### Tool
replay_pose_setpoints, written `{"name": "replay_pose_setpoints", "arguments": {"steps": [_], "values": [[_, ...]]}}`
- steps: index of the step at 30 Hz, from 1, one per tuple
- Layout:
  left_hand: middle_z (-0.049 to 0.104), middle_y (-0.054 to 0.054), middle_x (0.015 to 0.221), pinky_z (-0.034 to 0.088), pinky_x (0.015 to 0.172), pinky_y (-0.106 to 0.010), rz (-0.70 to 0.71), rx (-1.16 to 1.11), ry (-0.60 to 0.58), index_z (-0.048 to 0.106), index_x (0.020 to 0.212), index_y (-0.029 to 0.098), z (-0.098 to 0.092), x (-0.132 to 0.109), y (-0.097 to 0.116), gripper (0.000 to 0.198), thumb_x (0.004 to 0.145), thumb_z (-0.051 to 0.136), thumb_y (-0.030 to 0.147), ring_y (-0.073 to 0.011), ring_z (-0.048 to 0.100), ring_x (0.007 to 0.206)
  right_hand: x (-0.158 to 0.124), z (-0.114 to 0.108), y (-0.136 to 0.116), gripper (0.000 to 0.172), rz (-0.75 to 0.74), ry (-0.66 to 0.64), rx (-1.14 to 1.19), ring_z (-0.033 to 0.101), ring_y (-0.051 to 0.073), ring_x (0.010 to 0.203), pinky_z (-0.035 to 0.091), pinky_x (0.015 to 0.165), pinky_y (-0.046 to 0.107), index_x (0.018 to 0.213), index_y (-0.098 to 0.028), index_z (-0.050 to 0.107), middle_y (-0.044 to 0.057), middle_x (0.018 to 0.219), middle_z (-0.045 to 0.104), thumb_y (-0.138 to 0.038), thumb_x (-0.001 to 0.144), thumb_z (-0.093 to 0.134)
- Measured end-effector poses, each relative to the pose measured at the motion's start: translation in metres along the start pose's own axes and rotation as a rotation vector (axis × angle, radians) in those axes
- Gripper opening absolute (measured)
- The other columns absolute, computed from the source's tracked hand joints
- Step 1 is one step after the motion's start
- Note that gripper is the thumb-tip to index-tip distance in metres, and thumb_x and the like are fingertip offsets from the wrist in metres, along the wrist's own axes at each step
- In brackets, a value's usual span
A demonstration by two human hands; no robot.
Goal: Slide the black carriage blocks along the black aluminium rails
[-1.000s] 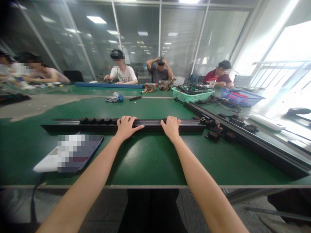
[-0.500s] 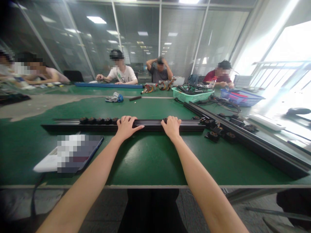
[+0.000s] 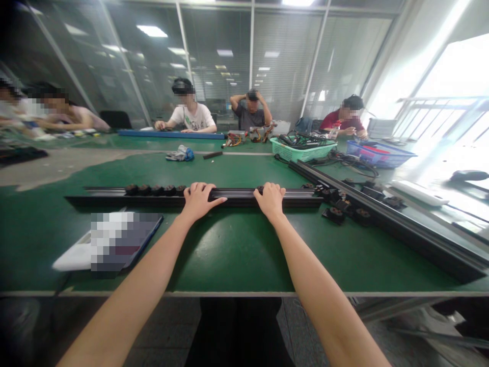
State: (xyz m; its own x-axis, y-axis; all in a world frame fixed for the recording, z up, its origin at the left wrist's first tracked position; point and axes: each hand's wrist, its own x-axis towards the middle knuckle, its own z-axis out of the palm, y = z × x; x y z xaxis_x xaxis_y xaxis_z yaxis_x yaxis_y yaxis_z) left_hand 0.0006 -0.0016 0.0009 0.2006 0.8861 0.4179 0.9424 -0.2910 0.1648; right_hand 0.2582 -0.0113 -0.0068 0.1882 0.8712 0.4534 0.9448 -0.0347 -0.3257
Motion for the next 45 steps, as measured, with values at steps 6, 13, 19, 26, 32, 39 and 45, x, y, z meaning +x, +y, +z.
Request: {"name": "replay_pose_setpoints", "arguments": {"steps": [6,13,19,26,32,39,45], "values": [[0.057,-0.015,0.139,0.027,0.114,-0.053,0.007,0.011,0.001,0.064,0.131,0.026,-0.0006,0.0003,0.0003,0.063,0.093,0.053,0.075,-0.0351,0.039,0.135,0.001,-0.0004,0.0022,0.032,0.009,-0.009,-0.005,0.055,0.033,0.11,0.03,0.097,0.043,0.103,-0.014,0.067,0.019,0.114,0.071,-0.039,0.099,0.048],[0.057,-0.015,0.139,0.027,0.114,-0.053,0.001,0.007,0.001,0.064,0.132,0.028,-0.0006,-0.0002,0.0003,0.063,0.093,0.052,0.075,-0.036,0.038,0.135,0.001,0.0,0.0039,0.031,0.005,0.01,0.008,0.054,0.032,0.107,0.029,0.095,0.043,0.101,-0.015,0.067,0.018,0.112,0.071,-0.039,0.098,0.047],[0.057,-0.015,0.14,0.026,0.114,-0.053,0.001,0.003,0.001,0.063,0.133,0.028,0.001,0.0002,-0.0006,0.064,0.093,0.052,0.076,-0.0364,0.037,0.136,0.0013,-0.0021,0.0034,0.031,0.016,-0.002,-0.001,0.054,0.032,0.108,0.03,0.095,0.044,0.101,-0.015,0.067,0.019,0.113,0.071,-0.038,0.097,0.048],[0.058,-0.016,0.138,0.028,0.112,-0.053,0.009,0.014,0.005,0.063,0.133,0.027,0.0019,0.0011,-0.0014,0.065,0.093,0.051,0.076,-0.0362,0.038,0.135,0.0028,-0.0032,0.0056,0.034,0.03,-0.022,0.0,0.055,0.033,0.11,0.03,0.096,0.044,0.105,-0.013,0.067,0.019,0.114,0.071,-0.039,0.096,0.048],[0.057,-0.015,0.139,0.028,0.113,-0.053,0.006,0.015,0.004,0.063,0.133,0.028,0.0023,0.0009,-0.0022,0.064,0.093,0.051,0.076,-0.0362,0.038,0.136,0.003,-0.0018,0.0071,0.032,0.022,-0.003,0.008,0.055,0.032,0.108,0.03,0.095,0.044,0.103,-0.014,0.067,0.019,0.113,0.071,-0.039,0.095,0.048],[0.057,-0.015,0.139,0.027,0.113,-0.053,0.004,0.01,-0.002,0.063,0.133,0.028,0.0008,0.0006,-0.0012,0.063,0.093,0.051,0.076,-0.0356,0.038,0.136,0.0033,-0.0004,0.0089,0.03,0.022,0.01,0.01,0.054,0.033,0.108,0.03,0.096,0.044,0.1,-0.015,0.066,0.018,0.112,0.071,-0.039,0.095,0.048],[0.057,-0.015,0.139,0.027,0.114,-0.054,0.004,0.003,-0.002,0.063,0.133,0.027,0.0005,0.0009,-0.0011,0.064,0.093,0.052,0.076,-0.0362,0.038,0.136,0.004,-0.0007,0.0101,0.03,0.028,0.005,0.011,0.055,0.033,0.108,0.03,0.095,0.044,0.099,-0.016,0.066,0.018,0.112,0.071,-0.039,0.095,0.049]]}}
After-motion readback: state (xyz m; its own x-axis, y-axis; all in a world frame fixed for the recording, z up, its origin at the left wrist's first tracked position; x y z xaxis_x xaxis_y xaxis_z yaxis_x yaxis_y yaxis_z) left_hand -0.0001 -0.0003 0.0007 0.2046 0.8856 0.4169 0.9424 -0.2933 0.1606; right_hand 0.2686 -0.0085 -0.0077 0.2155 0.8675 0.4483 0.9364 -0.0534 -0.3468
